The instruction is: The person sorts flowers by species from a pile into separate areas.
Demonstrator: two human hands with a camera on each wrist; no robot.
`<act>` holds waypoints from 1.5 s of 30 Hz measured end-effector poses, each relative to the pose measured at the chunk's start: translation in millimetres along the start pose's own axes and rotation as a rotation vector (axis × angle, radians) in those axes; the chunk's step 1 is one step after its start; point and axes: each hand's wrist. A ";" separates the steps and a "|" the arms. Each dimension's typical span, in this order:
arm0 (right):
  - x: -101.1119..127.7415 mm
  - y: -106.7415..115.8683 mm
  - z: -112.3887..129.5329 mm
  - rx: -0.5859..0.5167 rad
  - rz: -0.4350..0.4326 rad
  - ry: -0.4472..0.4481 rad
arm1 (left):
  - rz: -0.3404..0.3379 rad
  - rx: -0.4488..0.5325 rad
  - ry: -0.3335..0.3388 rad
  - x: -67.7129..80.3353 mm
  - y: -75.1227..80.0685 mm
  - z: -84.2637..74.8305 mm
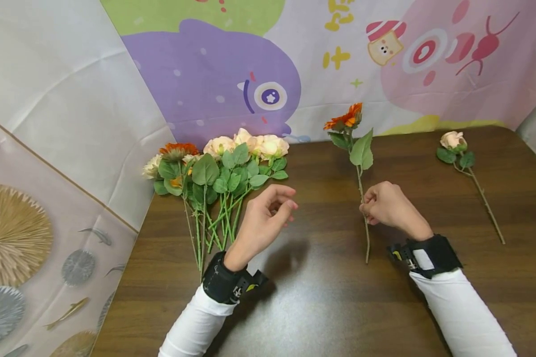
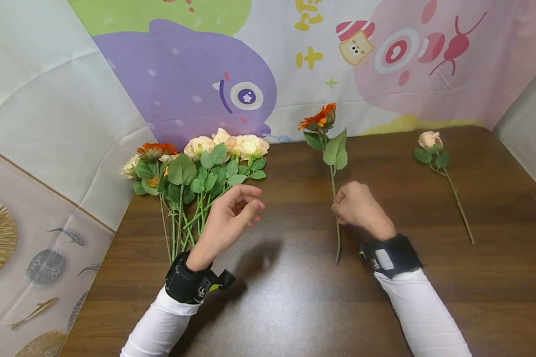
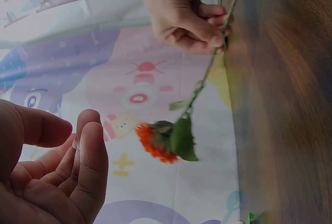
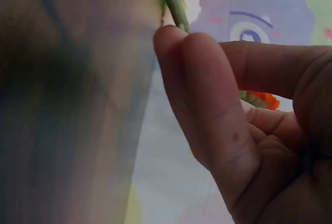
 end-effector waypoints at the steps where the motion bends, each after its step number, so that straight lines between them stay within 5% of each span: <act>1: -0.6 -1.7 -0.3 0.014 0.020 -0.003 | 0.000 -0.002 -0.002 -0.1 0.0 -0.3; 14: -3.8 -13.9 -4.1 0.147 0.205 -0.043 | 0.003 -0.020 -0.019 0.1 2.3 -1.2; 30: -1.2 -24.7 0.7 0.110 0.385 -0.133 | 0.016 -0.040 0.005 1.1 3.7 -1.8; 45: -0.4 -26.3 4.2 0.084 0.417 -0.097 | 0.028 -0.074 0.022 0.0 5.4 -0.2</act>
Point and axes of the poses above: each hand's wrist, its own x-axis away from the middle knuckle, its own y-axis out of the back of the hand, z = x × y, and after that the axes turned 14 degrees about y, right-handed
